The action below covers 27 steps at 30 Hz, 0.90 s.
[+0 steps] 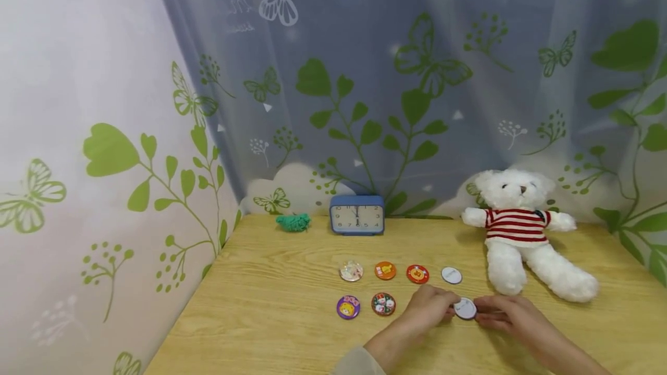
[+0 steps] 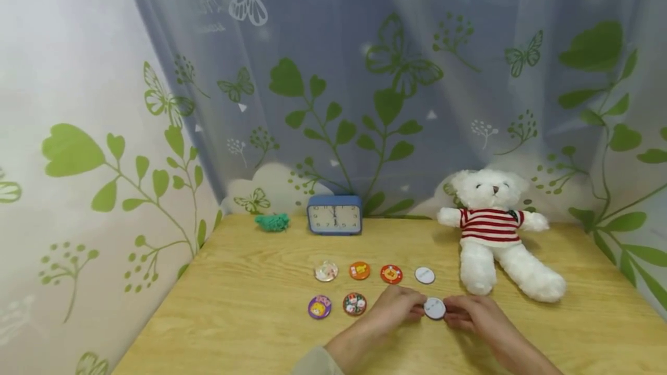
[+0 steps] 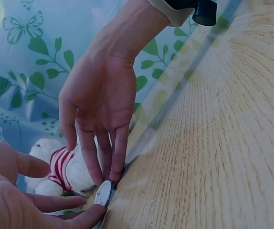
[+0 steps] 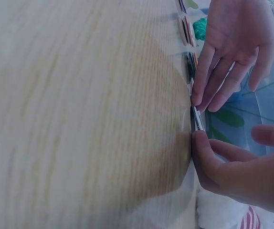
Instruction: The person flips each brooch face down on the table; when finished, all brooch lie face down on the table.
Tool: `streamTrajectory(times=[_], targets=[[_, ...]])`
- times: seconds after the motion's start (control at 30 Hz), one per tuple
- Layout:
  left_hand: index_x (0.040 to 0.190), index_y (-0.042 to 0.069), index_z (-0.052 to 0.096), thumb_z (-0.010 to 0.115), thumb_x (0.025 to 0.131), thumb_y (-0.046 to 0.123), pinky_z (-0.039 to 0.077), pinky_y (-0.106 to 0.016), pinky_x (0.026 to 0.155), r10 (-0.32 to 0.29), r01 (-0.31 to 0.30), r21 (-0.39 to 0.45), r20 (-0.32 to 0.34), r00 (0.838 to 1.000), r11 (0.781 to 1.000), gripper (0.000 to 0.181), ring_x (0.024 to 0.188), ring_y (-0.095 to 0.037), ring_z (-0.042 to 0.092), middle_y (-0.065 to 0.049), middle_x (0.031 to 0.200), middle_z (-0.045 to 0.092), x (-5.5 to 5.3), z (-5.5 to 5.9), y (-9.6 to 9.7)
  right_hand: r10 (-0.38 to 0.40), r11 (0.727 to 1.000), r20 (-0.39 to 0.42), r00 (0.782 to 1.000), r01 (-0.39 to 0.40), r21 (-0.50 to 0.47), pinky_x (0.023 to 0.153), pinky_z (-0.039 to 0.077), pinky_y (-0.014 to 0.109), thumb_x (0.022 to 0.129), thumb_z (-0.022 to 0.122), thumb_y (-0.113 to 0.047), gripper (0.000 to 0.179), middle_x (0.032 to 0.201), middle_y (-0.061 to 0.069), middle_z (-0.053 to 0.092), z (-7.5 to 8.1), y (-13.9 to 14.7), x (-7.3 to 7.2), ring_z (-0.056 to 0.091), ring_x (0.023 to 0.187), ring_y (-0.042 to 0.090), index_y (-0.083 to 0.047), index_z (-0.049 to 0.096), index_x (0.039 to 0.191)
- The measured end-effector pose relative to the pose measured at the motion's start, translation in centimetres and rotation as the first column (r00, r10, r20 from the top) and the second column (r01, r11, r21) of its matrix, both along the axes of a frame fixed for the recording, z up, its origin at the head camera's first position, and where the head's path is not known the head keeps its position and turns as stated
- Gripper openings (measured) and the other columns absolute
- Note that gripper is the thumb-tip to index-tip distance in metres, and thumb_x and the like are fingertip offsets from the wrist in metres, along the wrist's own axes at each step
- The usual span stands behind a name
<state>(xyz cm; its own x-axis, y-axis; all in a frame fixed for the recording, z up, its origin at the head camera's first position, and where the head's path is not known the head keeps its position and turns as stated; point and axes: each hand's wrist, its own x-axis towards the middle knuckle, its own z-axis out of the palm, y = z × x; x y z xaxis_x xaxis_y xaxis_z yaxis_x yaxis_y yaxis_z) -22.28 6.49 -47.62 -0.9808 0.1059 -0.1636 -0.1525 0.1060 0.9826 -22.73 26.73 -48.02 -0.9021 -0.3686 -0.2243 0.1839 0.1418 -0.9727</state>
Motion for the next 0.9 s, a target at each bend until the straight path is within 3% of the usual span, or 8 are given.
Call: streamTrajectory(times=[0.53, 0.73, 0.9], targets=[[0.091, -0.001, 0.076, 0.07, 0.09, 0.012, 0.048, -0.017, 0.066, -0.006, 0.006, -0.01, 0.01, 1.0, 1.0, 0.015, 0.066, -0.006, 0.053, 0.001, 0.077, 0.063, 0.0, 0.0, -0.1, 0.006, 1.0, -0.009, 1.0, -0.006, -0.006, 0.094, 0.059, 0.033, 0.113, 0.029, -0.015, 0.051, 0.127, 0.017, 0.069, -0.1, 0.4, 0.3, 0.07, 0.104, 0.011, 0.028, 0.046, 0.134], [0.1, -0.003, 0.076, 0.068, 0.093, 0.012, 0.06, -0.033, 0.081, -0.047, 0.047, 0.031, -0.005, 0.999, 0.998, 0.018, 0.078, -0.016, 0.066, -0.005, 0.086, 0.069, -0.1, 0.2, -0.6, -0.054, 0.999, -0.022, 0.998, 0.054, -0.002, 0.095, 0.059, 0.032, 0.114, 0.037, -0.026, 0.057, 0.13, 0.013, 0.068, 0.0, 0.3, 0.6, 0.07, 0.105, 0.011, 0.023, 0.041, 0.143], [0.113, -0.003, 0.074, 0.066, 0.096, 0.017, 0.059, -0.044, 0.094, -0.108, 0.11, 0.049, -0.042, 0.993, 0.993, 0.027, 0.098, -0.032, 0.073, -0.008, 0.101, 0.072, -0.2, 1.1, -2.2, -0.017, 0.997, -0.059, 0.998, 0.013, -0.072, 0.097, 0.058, 0.031, 0.115, 0.037, -0.028, 0.056, 0.129, 0.005, 0.07, 0.1, 0.3, 0.8, 0.07, 0.111, 0.011, 0.016, 0.041, 0.148]])
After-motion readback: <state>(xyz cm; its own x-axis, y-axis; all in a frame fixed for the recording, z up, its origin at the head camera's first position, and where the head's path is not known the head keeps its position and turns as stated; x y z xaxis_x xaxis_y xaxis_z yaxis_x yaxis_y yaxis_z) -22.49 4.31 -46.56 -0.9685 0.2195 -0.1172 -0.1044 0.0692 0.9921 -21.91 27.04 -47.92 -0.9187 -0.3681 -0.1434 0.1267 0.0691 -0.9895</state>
